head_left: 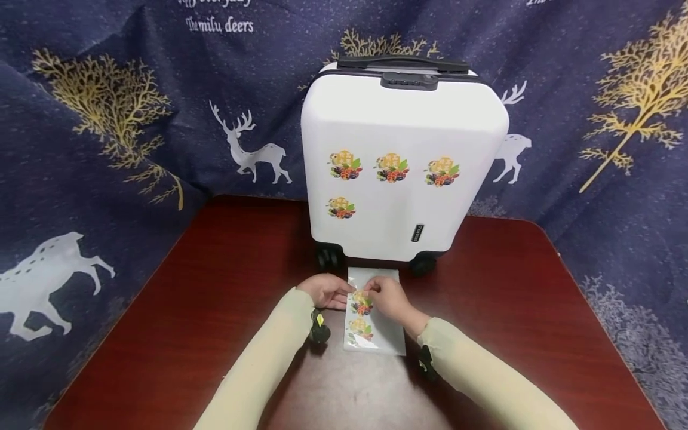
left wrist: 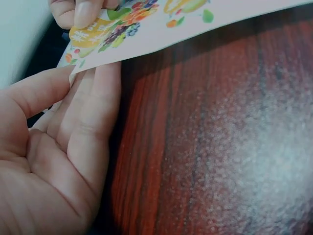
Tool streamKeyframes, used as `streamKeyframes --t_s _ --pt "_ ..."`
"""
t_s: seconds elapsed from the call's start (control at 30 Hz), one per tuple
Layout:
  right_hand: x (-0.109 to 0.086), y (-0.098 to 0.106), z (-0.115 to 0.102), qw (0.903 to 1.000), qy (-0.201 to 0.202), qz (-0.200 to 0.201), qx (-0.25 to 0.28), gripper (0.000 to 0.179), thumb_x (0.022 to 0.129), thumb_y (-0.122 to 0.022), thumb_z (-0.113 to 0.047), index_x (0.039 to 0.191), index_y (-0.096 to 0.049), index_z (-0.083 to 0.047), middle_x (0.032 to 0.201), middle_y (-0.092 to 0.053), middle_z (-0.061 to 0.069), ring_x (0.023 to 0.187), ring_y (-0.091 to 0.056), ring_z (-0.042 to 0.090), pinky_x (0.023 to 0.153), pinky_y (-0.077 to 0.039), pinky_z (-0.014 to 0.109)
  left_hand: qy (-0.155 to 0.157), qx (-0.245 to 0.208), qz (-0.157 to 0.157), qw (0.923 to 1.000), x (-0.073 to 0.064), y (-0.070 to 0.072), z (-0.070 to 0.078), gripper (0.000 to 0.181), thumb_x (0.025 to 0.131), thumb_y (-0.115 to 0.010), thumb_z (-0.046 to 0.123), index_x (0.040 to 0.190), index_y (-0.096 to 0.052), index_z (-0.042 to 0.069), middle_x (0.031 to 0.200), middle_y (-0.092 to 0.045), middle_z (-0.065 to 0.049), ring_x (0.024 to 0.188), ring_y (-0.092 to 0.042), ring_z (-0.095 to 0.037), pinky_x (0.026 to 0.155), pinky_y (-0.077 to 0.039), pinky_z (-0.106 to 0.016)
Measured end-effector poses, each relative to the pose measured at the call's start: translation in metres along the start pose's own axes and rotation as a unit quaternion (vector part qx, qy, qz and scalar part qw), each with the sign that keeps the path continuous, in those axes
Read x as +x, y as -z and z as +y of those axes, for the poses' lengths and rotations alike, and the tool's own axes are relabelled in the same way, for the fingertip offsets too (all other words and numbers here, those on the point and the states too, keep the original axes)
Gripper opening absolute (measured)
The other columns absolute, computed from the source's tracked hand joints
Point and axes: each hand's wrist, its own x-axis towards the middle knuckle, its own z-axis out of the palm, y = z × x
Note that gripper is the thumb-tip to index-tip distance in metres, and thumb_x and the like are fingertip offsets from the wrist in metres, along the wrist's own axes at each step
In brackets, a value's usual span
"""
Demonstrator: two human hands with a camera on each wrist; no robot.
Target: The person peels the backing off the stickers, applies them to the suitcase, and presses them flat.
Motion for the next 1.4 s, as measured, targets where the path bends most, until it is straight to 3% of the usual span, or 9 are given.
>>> streamKeyframes --t_s 0.17,0.5,1.07,1.3,1.4 --pt "-0.004 0.003 0.001 0.9999 0.016 -0.001 -0.003 0.005 0.090 -0.068 0.003 0.085 -0.070 0.003 0.080 -0.071 0.014 0.067 -0.054 0.012 0.061 -0.044 0.021 0.004 0.001 0.003 1.0000 0.000 -0.002 -0.002 0.008 0.101 -0.059 0.006 0.097 -0.065 0.003 0.091 -0.075 -0.009 0.078 -0.072 -0.013 0.098 -0.061 -0.035" --pt "-0.009 0.006 0.000 0.9989 0.041 0.021 -0.004 0.006 0.090 -0.070 0.003 0.084 -0.070 0.000 0.082 -0.072 0.011 0.075 -0.058 0.013 0.069 -0.049 0.025 0.000 0.001 0.006 1.0000 -0.004 -0.005 0.002 0.008 0.102 -0.058 0.005 0.096 -0.064 0.003 0.096 -0.077 -0.012 0.080 -0.072 -0.014 0.099 -0.060 -0.036" --pt "-0.020 0.017 -0.008 0.9987 0.044 0.024 -0.003 0.009 0.092 -0.071 -0.002 0.084 -0.068 -0.004 0.080 -0.070 0.006 0.073 -0.053 0.010 0.066 -0.043 0.021 0.005 -0.003 0.014 0.9999 -0.003 -0.006 0.002 0.010 0.101 -0.060 0.007 0.092 -0.063 0.006 0.080 -0.071 -0.005 0.071 -0.069 -0.011 0.082 -0.064 -0.028" --pt "-0.023 0.023 -0.009 0.9982 0.052 0.030 -0.003 0.008 0.091 -0.072 -0.003 0.084 -0.069 -0.003 0.080 -0.071 0.009 0.071 -0.053 0.009 0.064 -0.043 0.020 0.008 -0.001 0.014 0.9999 -0.005 -0.007 0.003 0.008 0.101 -0.060 0.007 0.095 -0.064 0.005 0.082 -0.071 -0.006 0.072 -0.069 -0.011 0.086 -0.064 -0.030" --pt "-0.023 0.026 -0.010 0.9981 0.054 0.031 -0.006 0.007 0.091 -0.072 -0.003 0.085 -0.070 -0.003 0.081 -0.072 0.009 0.072 -0.054 0.009 0.065 -0.043 0.020 0.008 -0.001 0.017 0.9998 -0.005 -0.006 0.004 0.008 0.101 -0.060 0.008 0.096 -0.065 0.005 0.081 -0.071 -0.005 0.072 -0.069 -0.011 0.082 -0.064 -0.029"
